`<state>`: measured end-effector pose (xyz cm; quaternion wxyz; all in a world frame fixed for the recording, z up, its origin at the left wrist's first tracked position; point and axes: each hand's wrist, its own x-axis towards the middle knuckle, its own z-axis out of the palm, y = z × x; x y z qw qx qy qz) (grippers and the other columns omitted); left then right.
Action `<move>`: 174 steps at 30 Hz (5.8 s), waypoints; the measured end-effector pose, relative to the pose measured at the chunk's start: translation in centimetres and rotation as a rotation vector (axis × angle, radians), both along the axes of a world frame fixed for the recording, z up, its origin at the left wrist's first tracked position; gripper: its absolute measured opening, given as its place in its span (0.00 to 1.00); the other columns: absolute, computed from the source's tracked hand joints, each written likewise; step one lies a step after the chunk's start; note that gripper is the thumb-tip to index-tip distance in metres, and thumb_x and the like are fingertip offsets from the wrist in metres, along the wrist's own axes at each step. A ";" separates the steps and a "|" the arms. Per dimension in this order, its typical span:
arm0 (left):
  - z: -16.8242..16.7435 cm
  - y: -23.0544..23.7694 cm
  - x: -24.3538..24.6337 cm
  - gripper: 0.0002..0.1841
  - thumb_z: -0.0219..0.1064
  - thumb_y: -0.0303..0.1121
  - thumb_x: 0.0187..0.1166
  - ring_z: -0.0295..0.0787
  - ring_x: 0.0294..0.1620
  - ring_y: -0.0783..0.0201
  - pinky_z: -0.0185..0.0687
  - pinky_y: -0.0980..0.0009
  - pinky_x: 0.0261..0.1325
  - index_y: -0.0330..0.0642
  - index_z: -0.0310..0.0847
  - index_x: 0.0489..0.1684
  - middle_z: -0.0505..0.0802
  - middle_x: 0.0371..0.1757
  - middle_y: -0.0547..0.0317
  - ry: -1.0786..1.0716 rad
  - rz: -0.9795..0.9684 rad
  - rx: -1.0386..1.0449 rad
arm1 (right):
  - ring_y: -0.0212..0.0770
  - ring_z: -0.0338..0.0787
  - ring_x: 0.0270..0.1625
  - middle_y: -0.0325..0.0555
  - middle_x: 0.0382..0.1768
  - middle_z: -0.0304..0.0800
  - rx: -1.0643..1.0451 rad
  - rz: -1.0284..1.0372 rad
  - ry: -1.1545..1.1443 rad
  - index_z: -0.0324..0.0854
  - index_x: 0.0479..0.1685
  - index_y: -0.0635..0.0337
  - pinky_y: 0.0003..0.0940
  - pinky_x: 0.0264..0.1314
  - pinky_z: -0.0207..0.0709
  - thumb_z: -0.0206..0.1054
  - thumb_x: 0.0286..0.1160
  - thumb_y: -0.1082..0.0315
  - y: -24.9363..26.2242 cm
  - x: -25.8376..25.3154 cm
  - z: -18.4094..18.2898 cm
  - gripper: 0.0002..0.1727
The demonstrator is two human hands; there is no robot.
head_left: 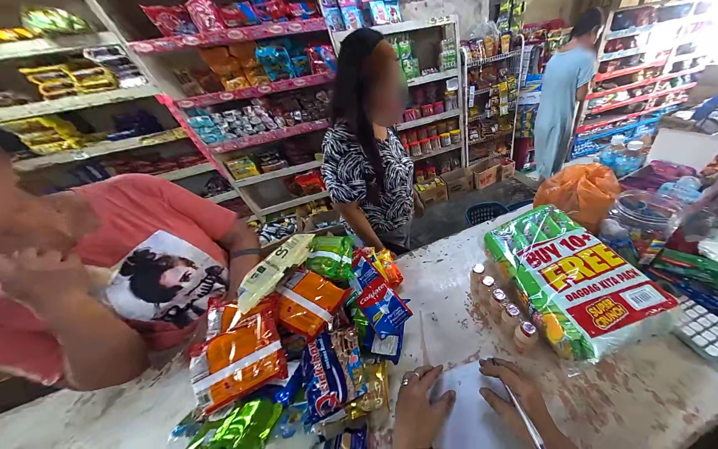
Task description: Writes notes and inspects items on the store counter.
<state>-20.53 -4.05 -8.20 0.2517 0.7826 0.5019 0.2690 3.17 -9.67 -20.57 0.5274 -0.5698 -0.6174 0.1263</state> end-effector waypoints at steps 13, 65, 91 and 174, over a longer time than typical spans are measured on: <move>5.8 -1.6 0.9 0.27 0.83 0.32 0.63 0.85 0.67 0.35 0.76 0.44 0.75 0.30 0.88 0.62 0.90 0.62 0.32 -0.009 0.026 -0.148 | 0.38 0.72 0.85 0.33 0.76 0.83 -0.132 0.201 0.118 0.87 0.68 0.44 0.43 0.86 0.69 0.80 0.66 0.50 0.9 -2.4 6.5 0.28; 9.2 1.3 -1.0 0.24 0.71 0.29 0.79 0.86 0.64 0.43 0.78 0.49 0.71 0.36 0.79 0.76 0.84 0.70 0.34 0.137 -0.044 -0.433 | 0.53 0.93 0.58 0.50 0.51 0.95 0.307 -0.144 0.298 0.72 0.70 0.59 0.54 0.67 0.84 0.44 0.93 0.43 -1.6 14.0 14.8 0.29; 6.4 1.4 -2.4 0.24 0.74 0.30 0.77 0.90 0.54 0.53 0.84 0.57 0.62 0.42 0.82 0.74 0.84 0.73 0.45 0.135 -0.010 -0.520 | 0.19 0.77 0.21 0.29 0.16 0.78 -0.143 0.302 0.142 0.77 0.14 0.55 0.16 0.25 0.72 0.74 0.64 0.75 5.1 -4.3 10.4 0.14; 19.6 12.0 -18.1 0.25 0.72 0.40 0.80 0.90 0.56 0.32 0.79 0.34 0.64 0.22 0.82 0.62 0.90 0.52 0.23 0.017 0.724 0.691 | 0.26 0.93 0.44 0.25 0.50 0.94 -0.123 0.291 0.143 0.87 0.62 0.39 0.29 0.45 0.92 0.69 0.82 0.57 4.6 -1.4 5.3 0.13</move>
